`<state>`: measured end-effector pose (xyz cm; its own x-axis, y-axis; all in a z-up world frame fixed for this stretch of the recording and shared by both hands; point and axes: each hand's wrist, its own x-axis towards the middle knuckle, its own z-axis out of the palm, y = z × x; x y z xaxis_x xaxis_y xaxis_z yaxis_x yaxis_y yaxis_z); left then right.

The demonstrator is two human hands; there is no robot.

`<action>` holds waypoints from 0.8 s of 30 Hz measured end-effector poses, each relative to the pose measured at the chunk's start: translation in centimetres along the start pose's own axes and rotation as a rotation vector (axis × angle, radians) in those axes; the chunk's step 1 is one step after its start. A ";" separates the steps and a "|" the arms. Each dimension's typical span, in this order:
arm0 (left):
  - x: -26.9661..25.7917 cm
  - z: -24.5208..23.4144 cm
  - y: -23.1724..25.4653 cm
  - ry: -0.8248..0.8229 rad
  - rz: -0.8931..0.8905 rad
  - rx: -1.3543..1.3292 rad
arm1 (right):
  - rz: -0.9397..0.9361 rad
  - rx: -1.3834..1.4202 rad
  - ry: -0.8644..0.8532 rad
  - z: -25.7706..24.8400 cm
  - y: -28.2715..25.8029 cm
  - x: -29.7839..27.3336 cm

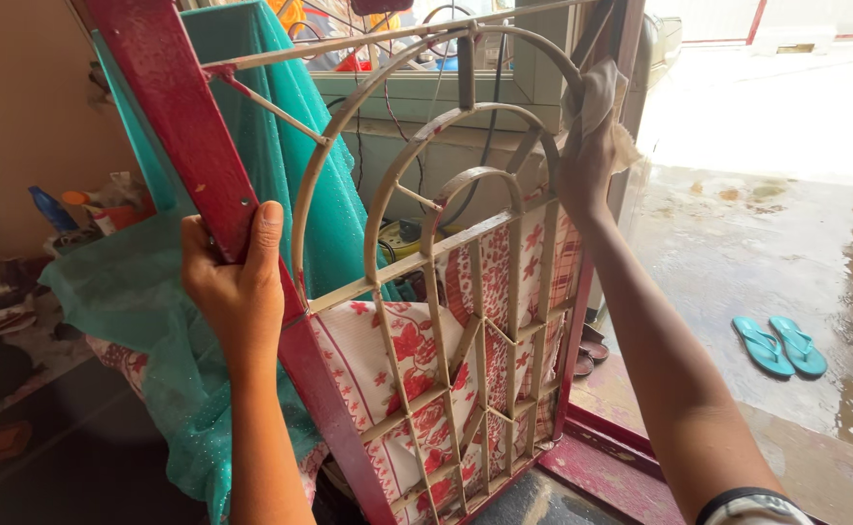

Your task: The person wipes a metal security gate with a white cloth, cleaning the various bars and decorative elements.

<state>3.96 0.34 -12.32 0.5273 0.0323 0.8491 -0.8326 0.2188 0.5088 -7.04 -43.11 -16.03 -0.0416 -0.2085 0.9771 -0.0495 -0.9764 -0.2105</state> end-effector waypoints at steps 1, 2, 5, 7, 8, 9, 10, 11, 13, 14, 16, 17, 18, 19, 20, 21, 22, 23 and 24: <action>0.0 0.0 0.0 0.000 -0.001 -0.006 | 0.098 -0.022 0.002 0.0 0.3 -0.6; 0.1 0.0 0.1 0.000 0.001 -0.005 | 0.098 -0.021 0.004 -0.1 0.5 -1.0; 0.1 -0.1 0.1 -0.007 -0.011 0.002 | 0.246 0.022 -0.019 -0.2 0.1 -1.3; 0.1 -0.1 0.0 -0.007 0.004 0.012 | 0.060 -0.055 0.025 -0.6 -0.9 -0.8; 0.1 -0.1 0.0 -0.006 0.005 0.017 | 0.062 -0.050 0.025 -1.0 -1.4 -0.2; 0.2 0.0 -0.1 -0.004 0.013 0.008 | -0.007 -0.079 0.024 -1.4 -1.7 0.7; 0.1 0.0 -0.1 -0.003 0.017 -0.001 | -0.075 -0.108 0.020 -1.7 -2.1 1.4; 0.2 -0.1 -0.1 -0.003 0.014 0.005 | -0.072 -0.105 0.016 -1.6 -2.4 2.0; 0.1 0.0 -0.2 -0.007 0.013 0.025 | 0.312 -0.097 -0.106 -1.5 -2.4 3.4; 0.2 0.0 -0.2 -0.009 0.016 0.026 | 0.314 -0.095 -0.103 -1.1 -2.4 3.9; 0.2 0.0 -0.2 -0.006 0.027 0.013 | 0.355 0.116 0.054 0.0 -2.9 4.1; 0.2 0.0 -0.2 -0.008 0.028 0.018 | 0.359 0.119 0.054 0.5 -3.4 3.6; 0.2 0.0 -0.3 -0.007 0.016 0.006 | 0.246 0.075 0.112 1.0 -4.3 3.1; 0.2 0.0 -0.3 -0.007 0.005 -0.005 | 0.131 0.033 0.166 1.3 -5.3 2.7; 0.1 0.0 -0.3 -0.006 0.006 -0.002 | 0.132 0.036 0.166 1.6 -6.6 2.3; 0.0 0.1 -0.3 -0.005 0.004 0.001 | 0.052 0.034 0.126 1.8 -8.0 2.0; 0.1 0.1 -0.3 -0.004 0.005 0.004 | -0.029 0.032 0.089 2.1 -9.5 1.8; 0.3 0.0 -0.3 -0.003 0.009 0.007 | -0.111 0.031 0.053 2.4 -10.9 1.7; 0.3 0.0 -0.2 -0.009 0.008 -0.003 | -0.188 0.027 0.012 2.4 -11.9 1.3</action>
<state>4.27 0.28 -12.21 0.5187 0.0251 0.8546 -0.8365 0.2217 0.5012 -4.08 -31.86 -12.13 -0.0460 -0.0212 0.9987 -0.0312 -0.9993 -0.0227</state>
